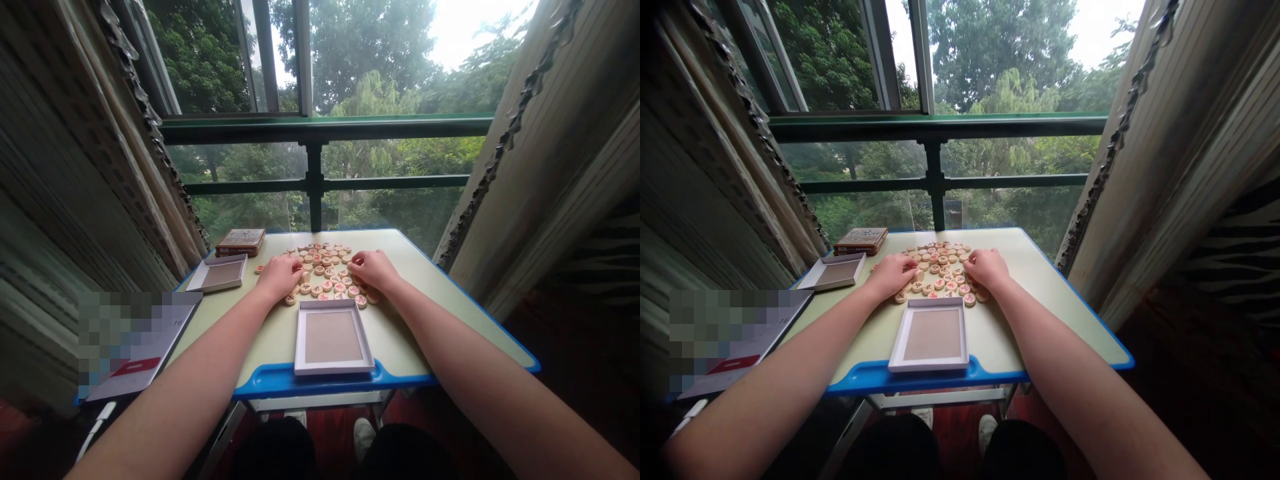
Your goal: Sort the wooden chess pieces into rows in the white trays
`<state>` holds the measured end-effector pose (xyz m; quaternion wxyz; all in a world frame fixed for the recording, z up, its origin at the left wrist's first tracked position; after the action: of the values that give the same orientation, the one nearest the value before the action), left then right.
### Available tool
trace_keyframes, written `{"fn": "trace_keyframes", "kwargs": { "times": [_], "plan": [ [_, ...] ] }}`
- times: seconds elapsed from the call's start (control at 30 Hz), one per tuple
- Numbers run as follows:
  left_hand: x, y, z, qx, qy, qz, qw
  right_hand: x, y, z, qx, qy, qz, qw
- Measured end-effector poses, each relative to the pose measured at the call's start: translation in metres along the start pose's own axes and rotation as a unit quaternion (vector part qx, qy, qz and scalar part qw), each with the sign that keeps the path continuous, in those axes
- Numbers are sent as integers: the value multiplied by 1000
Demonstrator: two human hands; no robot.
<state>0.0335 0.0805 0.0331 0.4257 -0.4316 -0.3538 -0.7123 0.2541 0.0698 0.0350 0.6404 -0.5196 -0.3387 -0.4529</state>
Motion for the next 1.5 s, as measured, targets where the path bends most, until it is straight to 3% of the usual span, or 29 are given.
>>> {"fn": "trace_keyframes", "kwargs": {
  "times": [0.17, 0.43, 0.93, 1.07, 1.37, 1.5],
  "plan": [
    [-1, 0, 0, 9, -19, -28, 999, -4, 2, 2, -17, 1, 44, 999],
    [0, 1, 2, -5, 21, -100, 995, -1, 2, 1, -20, 4, 33, 999],
    [0, 16, -2, -89, 41, -149, 984, 2, -16, -1, 83, 19, 20, 996],
    [-1, 15, -1, -86, 41, -154, 983, 4, -16, -2, 108, -18, 42, 993],
    [-3, 13, -2, -73, 23, -130, 989, 11, 8, -3, -1, -79, 3, 997],
    [-2, 14, -3, -71, 20, -119, 990, 8, 11, -3, -13, -102, 15, 995]
  ]
}}
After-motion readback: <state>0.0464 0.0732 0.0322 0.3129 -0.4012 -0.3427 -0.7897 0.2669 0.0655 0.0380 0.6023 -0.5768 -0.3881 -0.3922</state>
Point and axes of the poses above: each hand's wrist, its own z-axis towards the middle knuckle, its own x-axis out of the back of the hand, y = z × x, the point moved 6 cm from there along z, towards the middle knuckle, and after that the axes turned 4 degrees about z, right-handed, at the moved point
